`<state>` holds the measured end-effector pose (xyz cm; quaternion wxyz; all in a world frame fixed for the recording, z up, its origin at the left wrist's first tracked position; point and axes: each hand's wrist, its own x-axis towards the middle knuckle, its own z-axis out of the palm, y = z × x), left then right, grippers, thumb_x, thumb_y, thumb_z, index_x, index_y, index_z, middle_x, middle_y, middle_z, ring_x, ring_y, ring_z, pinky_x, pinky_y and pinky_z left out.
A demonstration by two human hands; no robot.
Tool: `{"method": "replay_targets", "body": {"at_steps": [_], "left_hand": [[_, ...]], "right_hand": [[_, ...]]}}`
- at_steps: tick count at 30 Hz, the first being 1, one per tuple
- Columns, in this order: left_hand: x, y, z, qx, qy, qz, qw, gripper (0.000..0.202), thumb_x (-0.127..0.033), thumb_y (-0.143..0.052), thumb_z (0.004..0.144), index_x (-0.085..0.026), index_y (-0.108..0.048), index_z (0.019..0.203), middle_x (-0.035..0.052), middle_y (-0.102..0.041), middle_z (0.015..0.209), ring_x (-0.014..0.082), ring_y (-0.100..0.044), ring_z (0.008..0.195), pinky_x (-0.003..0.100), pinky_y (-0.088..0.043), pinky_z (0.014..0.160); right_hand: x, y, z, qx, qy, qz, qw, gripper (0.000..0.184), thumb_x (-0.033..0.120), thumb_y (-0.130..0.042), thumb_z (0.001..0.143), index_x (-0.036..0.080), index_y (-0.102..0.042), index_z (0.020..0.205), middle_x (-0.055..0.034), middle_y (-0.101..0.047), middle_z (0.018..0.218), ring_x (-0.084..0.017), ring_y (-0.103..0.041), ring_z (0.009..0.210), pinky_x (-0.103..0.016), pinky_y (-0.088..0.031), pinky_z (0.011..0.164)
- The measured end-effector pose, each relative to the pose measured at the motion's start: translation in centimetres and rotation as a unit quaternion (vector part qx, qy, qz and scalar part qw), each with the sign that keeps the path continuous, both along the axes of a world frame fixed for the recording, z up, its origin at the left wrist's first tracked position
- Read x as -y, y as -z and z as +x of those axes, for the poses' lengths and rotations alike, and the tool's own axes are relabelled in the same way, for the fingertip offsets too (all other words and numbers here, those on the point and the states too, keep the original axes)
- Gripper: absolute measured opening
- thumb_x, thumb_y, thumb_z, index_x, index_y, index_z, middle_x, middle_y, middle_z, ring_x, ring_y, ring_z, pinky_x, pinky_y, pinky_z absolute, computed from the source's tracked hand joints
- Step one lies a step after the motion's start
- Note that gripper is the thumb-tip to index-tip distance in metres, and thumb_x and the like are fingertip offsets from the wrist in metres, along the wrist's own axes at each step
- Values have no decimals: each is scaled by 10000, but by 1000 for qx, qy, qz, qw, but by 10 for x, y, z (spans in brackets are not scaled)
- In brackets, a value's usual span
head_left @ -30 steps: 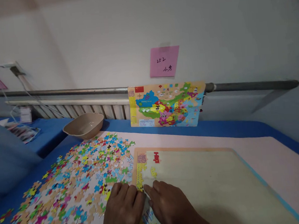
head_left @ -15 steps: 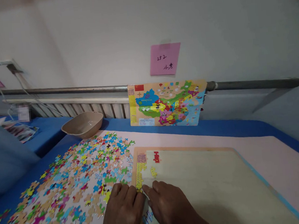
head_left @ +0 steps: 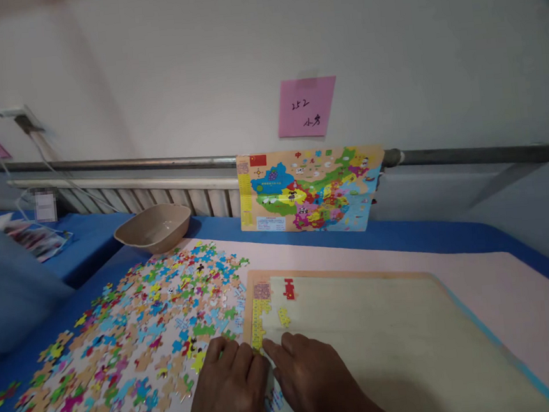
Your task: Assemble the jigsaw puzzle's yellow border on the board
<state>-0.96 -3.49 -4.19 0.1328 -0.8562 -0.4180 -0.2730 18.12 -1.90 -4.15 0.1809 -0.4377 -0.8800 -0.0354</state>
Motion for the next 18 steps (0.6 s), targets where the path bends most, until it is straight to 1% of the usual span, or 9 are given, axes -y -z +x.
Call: {"method": "replay_targets", "body": {"at_steps": [3, 5, 7, 10, 12, 15, 18], "left_hand": [[-1, -4, -2, -3, -4, -5, 1000, 236, -45, -626, 726, -224, -601, 877, 29, -616, 780, 252, -550, 725, 454, -377, 779], [-2, -10, -7, -7, -24, -14, 1000, 212, -54, -639, 730, -233, -585, 831, 32, -606, 765, 254, -540, 710, 445, -366, 749], [-3, -17, -13, -15, -49, -32, 998, 206, -53, -639, 751, -242, -568, 795, 34, -592, 750, 261, -532, 705, 443, -353, 728], [-4, -26, -19, -7, -83, -62, 995, 228, -62, -619, 862, -253, -543, 765, 26, -566, 739, 264, -523, 710, 434, -341, 718], [-4, -27, -21, 4, -84, -77, 993, 240, -64, -607, 896, -255, -538, 766, 23, -558, 742, 259, -517, 708, 422, -331, 710], [-4, -23, -20, 3, -84, -84, 993, 239, -52, -593, 879, -255, -545, 764, 26, -560, 737, 263, -518, 703, 421, -321, 711], [-4, -20, -20, 12, -98, -88, 991, 238, -62, -594, 882, -254, -545, 750, 29, -559, 728, 264, -519, 690, 421, -319, 711]], "right_hand": [[0, -1, 1, -2, 0, 6, 1000, 155, 159, -658, 971, 255, -655, 1093, 5, -681, 806, -189, -609, 645, -352, -284, 560], [0, -1, 1, -2, -3, 5, 1000, 168, 149, -654, 968, 255, -663, 1098, 3, -688, 818, -189, -613, 651, -347, -288, 561], [0, 0, 2, -1, -7, 0, 1000, 197, 152, -651, 972, 250, -671, 1141, -3, -700, 842, -192, -627, 670, -337, -310, 570], [0, 4, 4, 3, -10, -8, 1000, 282, 155, -656, 963, 250, -671, 1227, -10, -716, 878, -206, -657, 705, -327, -351, 586], [0, 7, 5, 9, -12, -11, 1000, 316, 155, -657, 958, 259, -669, 1256, -11, -721, 892, -215, -667, 711, -328, -369, 589], [-2, 10, 5, 14, -13, -1, 1000, 321, 152, -663, 953, 265, -677, 1253, -11, -724, 889, -218, -675, 701, -330, -383, 584], [-4, 10, 4, 15, -13, 13, 1000, 340, 127, -694, 909, 258, -698, 1222, -4, -722, 852, -220, -688, 683, -332, -386, 567]]}}
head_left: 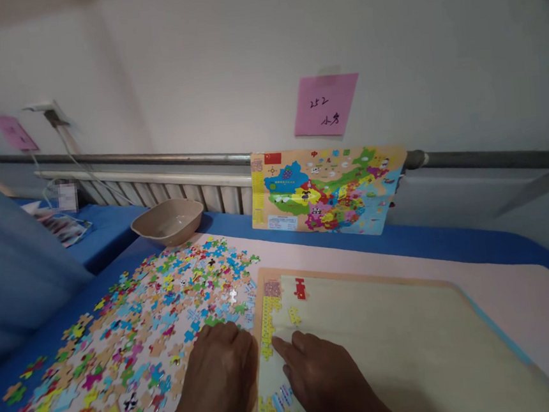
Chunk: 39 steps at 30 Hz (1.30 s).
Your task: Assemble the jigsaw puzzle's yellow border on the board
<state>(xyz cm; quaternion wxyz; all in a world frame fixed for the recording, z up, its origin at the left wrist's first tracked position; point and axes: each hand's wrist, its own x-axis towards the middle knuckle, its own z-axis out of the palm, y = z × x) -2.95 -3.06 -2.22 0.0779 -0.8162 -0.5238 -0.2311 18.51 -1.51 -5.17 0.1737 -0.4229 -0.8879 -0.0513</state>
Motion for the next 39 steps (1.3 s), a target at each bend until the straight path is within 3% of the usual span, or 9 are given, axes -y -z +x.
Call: {"method": "replay_targets", "body": {"at_steps": [7, 13, 20, 26, 39], "left_hand": [[2, 4, 2, 45, -9, -2, 999, 235, -98, -546, 930, -246, -545, 747, 28, -557, 733, 248, -515, 688, 418, -305, 709], [5, 1, 2, 22, 14, -122, 992, 211, -112, -532, 957, -236, -605, 803, 36, -636, 812, 250, -578, 767, 425, -362, 783], [4, -5, 2, 30, -4, -116, 993, 259, -145, -467, 978, -234, -596, 772, 55, -633, 778, 254, -572, 733, 416, -343, 724], [8, -7, 4, 22, 33, -200, 979, 159, -105, -566, 876, -224, -649, 811, 49, -672, 831, 243, -636, 792, 440, -440, 837], [6, -11, 7, -56, 44, -255, 964, 116, -109, -631, 825, -217, -675, 830, 59, -714, 861, 271, -667, 817, 422, -460, 775]], "right_hand": [[-1, 1, 0, 0, 0, 36, 999, 370, 105, -689, 853, 260, -718, 1187, 9, -716, 795, -202, -684, 623, -330, -367, 523], [-3, 4, -1, -11, 3, 64, 998, 369, 112, -668, 835, 274, -730, 1161, 22, -697, 760, -198, -657, 560, -341, -355, 497], [-3, 4, 0, -22, -5, 77, 997, 369, 112, -667, 845, 259, -715, 1181, 21, -705, 780, -197, -676, 591, -335, -374, 511], [-2, 1, 1, -28, -1, 73, 997, 283, 110, -650, 879, 285, -723, 1089, 26, -684, 747, -190, -640, 573, -338, -332, 513], [0, 0, -1, -27, 2, 61, 998, 260, 116, -657, 919, 279, -726, 1109, 16, -689, 768, -197, -639, 588, -341, -327, 525]]}}
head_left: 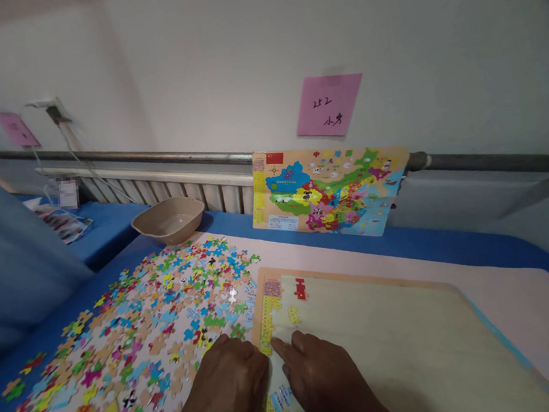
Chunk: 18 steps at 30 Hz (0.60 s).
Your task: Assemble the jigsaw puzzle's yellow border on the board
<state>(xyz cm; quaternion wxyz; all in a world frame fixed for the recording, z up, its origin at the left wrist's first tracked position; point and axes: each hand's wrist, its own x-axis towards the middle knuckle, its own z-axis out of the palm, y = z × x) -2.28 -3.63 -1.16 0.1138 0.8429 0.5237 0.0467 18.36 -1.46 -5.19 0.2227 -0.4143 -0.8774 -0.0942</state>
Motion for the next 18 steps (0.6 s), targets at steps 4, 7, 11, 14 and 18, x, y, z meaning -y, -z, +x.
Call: {"method": "replay_targets", "body": {"at_steps": [4, 7, 11, 14, 18], "left_hand": [[1, 0, 0, -2, -9, -1, 1000, 132, -91, -624, 812, -217, -659, 797, 55, -706, 838, 256, -654, 796, 408, -454, 763], [1, 0, 1, -2, -5, 0, 1000, 129, -99, -611, 830, -216, -662, 811, 57, -708, 844, 255, -653, 797, 408, -451, 760], [1, -1, 1, 0, -9, 6, 1000, 131, -95, -612, 831, -215, -661, 810, 52, -702, 833, 240, -639, 775, 390, -439, 746], [2, -2, 1, 7, -6, 7, 1000, 133, -93, -621, 822, -219, -663, 810, 46, -698, 826, 236, -633, 767, 383, -433, 742], [3, -3, -2, 16, -16, 18, 1000, 150, -71, -629, 781, -219, -652, 786, 38, -683, 807, 241, -631, 761, 389, -429, 753]], "right_hand": [[0, 1, 0, 1, -1, 2, 1000, 264, 122, -639, 941, 282, -726, 1133, 14, -684, 761, -200, -635, 578, -342, -312, 508], [-1, 1, 0, -2, 0, 0, 1000, 258, 120, -638, 936, 280, -728, 1117, 17, -676, 743, -195, -618, 559, -339, -295, 498], [-1, 0, -1, -8, 0, -1, 1000, 254, 120, -660, 917, 278, -733, 1103, 16, -676, 739, -188, -603, 550, -333, -284, 501], [-1, -1, -1, -6, -1, 3, 1000, 245, 132, -665, 932, 276, -733, 1118, 14, -684, 743, -183, -605, 563, -324, -291, 509], [1, -2, 0, 2, 1, -12, 1000, 286, 126, -666, 928, 275, -720, 1166, 13, -702, 785, -182, -622, 586, -321, -324, 522]]}}
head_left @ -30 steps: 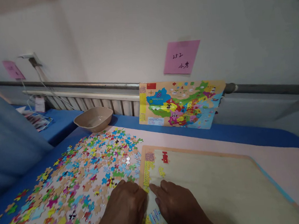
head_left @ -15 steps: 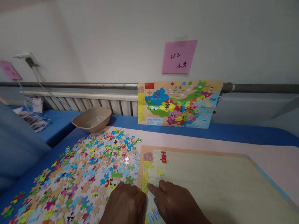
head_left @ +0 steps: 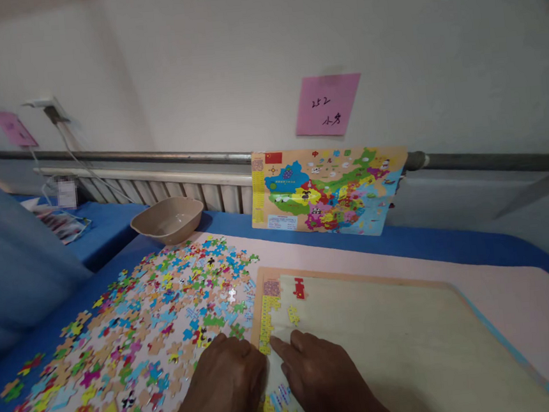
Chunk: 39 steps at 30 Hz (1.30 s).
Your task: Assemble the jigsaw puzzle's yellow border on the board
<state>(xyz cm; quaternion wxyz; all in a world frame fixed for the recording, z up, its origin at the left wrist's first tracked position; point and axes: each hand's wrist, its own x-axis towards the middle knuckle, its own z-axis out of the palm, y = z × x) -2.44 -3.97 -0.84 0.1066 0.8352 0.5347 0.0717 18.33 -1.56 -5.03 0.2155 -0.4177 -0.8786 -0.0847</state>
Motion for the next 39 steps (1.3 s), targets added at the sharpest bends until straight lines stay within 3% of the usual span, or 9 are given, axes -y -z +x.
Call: {"method": "replay_targets", "body": {"at_steps": [6, 10, 12, 21, 31, 39], "left_hand": [[-2, -1, -3, 23, -15, 25, 999, 194, -125, -530, 907, -223, -633, 776, 65, -691, 818, 265, -648, 780, 420, -433, 774], [-3, -6, -2, 19, -49, 20, 998, 207, -134, -522, 919, -229, -619, 764, 48, -682, 790, 270, -659, 771, 449, -443, 829], [-3, -11, -1, -2, -51, 20, 999, 219, -125, -519, 919, -230, -614, 752, 43, -674, 759, 269, -657, 738, 429, -427, 780], [-5, -19, 0, -66, -56, 2, 996, 208, -88, -545, 889, -226, -643, 768, 58, -719, 787, 296, -695, 761, 400, -380, 719], [-5, -12, -2, -31, -56, 38, 997, 226, -119, -527, 913, -228, -614, 735, 49, -687, 742, 256, -653, 705, 379, -349, 689], [-1, 6, 2, 58, -45, 59, 996, 257, -134, -473, 970, -229, -612, 776, 54, -674, 796, 249, -637, 753, 418, -423, 788]], "right_hand": [[0, -1, 2, -7, -6, -14, 1000, 374, 84, -638, 900, 236, -675, 1239, 1, -733, 876, -192, -680, 694, -316, -389, 583], [-3, -2, 7, -31, -7, -28, 999, 172, 103, -573, 957, 252, -658, 966, 8, -710, 841, -181, -643, 703, -319, -375, 615], [-4, -2, 8, -43, -7, -24, 999, 214, 106, -535, 989, 252, -612, 853, 15, -670, 772, -172, -595, 654, -325, -346, 607], [-4, -2, 9, -59, -13, 10, 998, 283, 68, -466, 978, 240, -552, 771, 20, -596, 680, -160, -520, 601, -318, -287, 587], [-1, 1, 11, -34, -4, -26, 999, 242, 106, -496, 1006, 237, -589, 825, 12, -645, 739, -161, -563, 634, -317, -310, 602], [-5, 1, 6, 3, 4, -26, 1000, 225, 127, -631, 966, 283, -700, 1113, 21, -699, 806, -180, -640, 668, -316, -345, 589]]}}
